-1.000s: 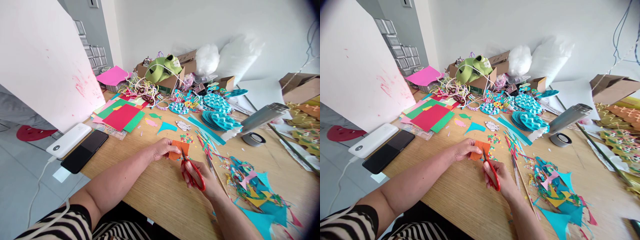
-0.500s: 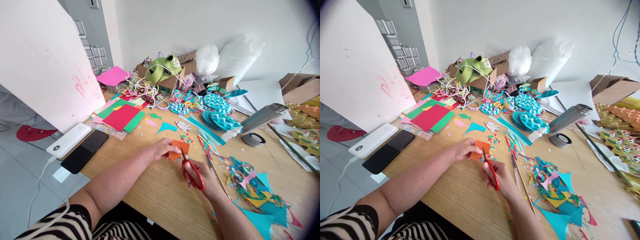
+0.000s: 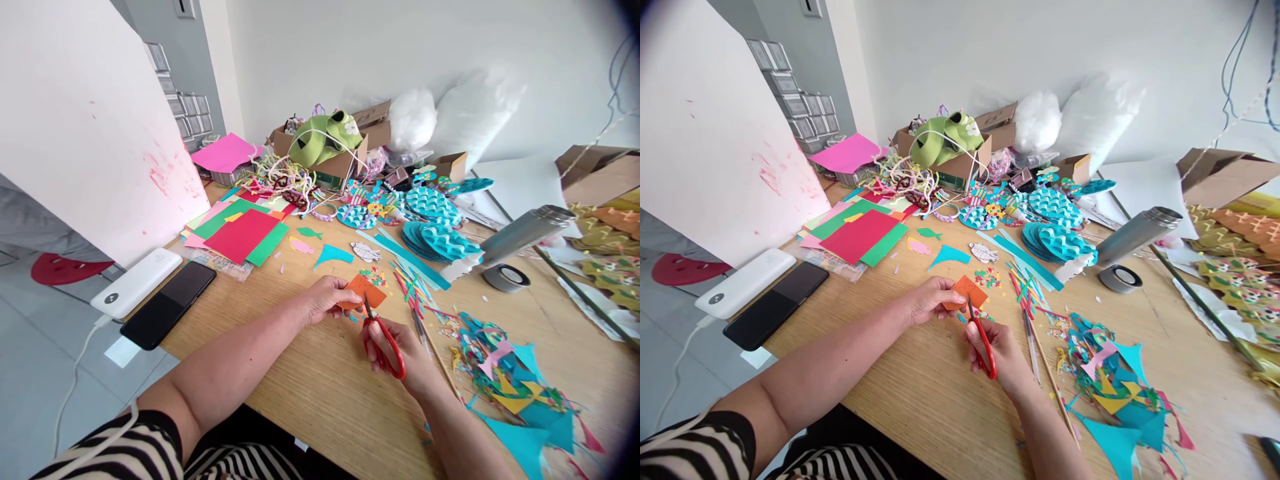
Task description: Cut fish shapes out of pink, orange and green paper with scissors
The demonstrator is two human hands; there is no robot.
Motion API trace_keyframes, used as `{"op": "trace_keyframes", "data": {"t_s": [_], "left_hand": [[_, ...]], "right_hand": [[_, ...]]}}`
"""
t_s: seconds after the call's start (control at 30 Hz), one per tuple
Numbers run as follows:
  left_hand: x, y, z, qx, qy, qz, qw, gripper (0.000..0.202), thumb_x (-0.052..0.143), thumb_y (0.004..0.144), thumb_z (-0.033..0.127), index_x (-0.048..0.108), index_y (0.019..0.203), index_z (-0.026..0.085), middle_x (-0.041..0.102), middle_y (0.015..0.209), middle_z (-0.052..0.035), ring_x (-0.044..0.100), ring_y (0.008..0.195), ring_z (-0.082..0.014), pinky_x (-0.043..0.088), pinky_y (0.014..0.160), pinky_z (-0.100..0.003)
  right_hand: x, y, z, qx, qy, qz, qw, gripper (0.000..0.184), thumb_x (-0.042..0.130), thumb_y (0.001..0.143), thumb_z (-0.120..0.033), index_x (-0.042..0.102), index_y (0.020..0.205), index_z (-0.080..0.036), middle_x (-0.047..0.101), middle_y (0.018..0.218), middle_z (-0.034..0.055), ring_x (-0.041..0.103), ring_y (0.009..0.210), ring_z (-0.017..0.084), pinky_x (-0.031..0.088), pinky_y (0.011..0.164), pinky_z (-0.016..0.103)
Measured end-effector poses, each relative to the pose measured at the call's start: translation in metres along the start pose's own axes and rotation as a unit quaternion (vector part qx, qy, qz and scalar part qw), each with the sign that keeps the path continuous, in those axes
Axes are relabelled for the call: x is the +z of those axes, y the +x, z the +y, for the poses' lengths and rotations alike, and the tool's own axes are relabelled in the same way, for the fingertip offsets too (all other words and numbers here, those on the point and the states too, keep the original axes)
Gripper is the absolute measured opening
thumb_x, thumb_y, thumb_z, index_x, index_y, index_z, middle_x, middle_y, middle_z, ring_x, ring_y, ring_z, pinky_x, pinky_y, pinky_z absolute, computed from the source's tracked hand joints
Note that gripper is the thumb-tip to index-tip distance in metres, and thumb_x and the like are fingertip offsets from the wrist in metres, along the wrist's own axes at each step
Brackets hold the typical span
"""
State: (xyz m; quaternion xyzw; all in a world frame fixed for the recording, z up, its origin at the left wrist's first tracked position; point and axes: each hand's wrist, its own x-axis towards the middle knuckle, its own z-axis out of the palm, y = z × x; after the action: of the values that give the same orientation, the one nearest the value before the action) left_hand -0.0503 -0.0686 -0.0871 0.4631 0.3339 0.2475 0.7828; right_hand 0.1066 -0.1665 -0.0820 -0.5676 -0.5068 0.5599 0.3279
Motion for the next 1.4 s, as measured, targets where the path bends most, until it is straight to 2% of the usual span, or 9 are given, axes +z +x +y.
{"op": "trace_keyframes", "data": {"t_s": [0.17,0.6,1.13,1.4], "left_hand": [[0.0037,-0.0004,-0.0019,0.0,-0.004,0.011,1.0,0.034,0.071,0.057,0.035,0.067,0.08,0.011,0.066,0.069,-0.0034,0.051,0.048,-0.0073,0.026,0.04,-0.019],[0.0037,0.0012,-0.0049,-0.01,0.001,0.008,1.0,0.037,0.073,0.054,0.035,0.066,0.081,0.011,0.06,0.064,-0.0007,0.048,0.05,-0.0079,0.026,0.041,-0.02],[0.003,0.0011,-0.0044,-0.016,0.007,-0.004,1.0,0.033,0.072,0.055,0.034,0.065,0.078,0.012,0.06,0.062,-0.0001,0.044,0.046,-0.0062,0.026,0.04,-0.02],[0.0023,0.0022,-0.0057,-0.02,0.001,0.003,1.0,0.032,0.073,0.055,0.033,0.065,0.078,0.012,0.06,0.063,-0.0001,0.046,0.047,-0.0063,0.026,0.04,-0.019]], "right_hand": [[-0.0002,0.0006,0.0021,-0.007,0.007,0.003,1.0,0.053,0.061,0.074,-0.07,0.053,0.069,-0.018,0.057,0.049,-0.0007,0.05,0.039,0.011,0.031,0.039,0.02],[0.0017,-0.0018,-0.0038,-0.004,0.009,0.011,1.0,0.055,0.061,0.072,-0.072,0.056,0.072,-0.017,0.055,0.049,-0.0008,0.05,0.04,0.012,0.031,0.039,0.022],[-0.0001,-0.0014,-0.0023,-0.017,-0.003,-0.008,1.0,0.053,0.061,0.075,-0.07,0.054,0.068,-0.017,0.057,0.051,-0.0003,0.051,0.042,0.012,0.032,0.04,0.022],[0.0004,-0.0013,-0.003,-0.008,-0.026,0.005,1.0,0.054,0.059,0.075,-0.071,0.053,0.069,-0.018,0.055,0.048,-0.0007,0.047,0.039,0.012,0.029,0.04,0.022]]}}
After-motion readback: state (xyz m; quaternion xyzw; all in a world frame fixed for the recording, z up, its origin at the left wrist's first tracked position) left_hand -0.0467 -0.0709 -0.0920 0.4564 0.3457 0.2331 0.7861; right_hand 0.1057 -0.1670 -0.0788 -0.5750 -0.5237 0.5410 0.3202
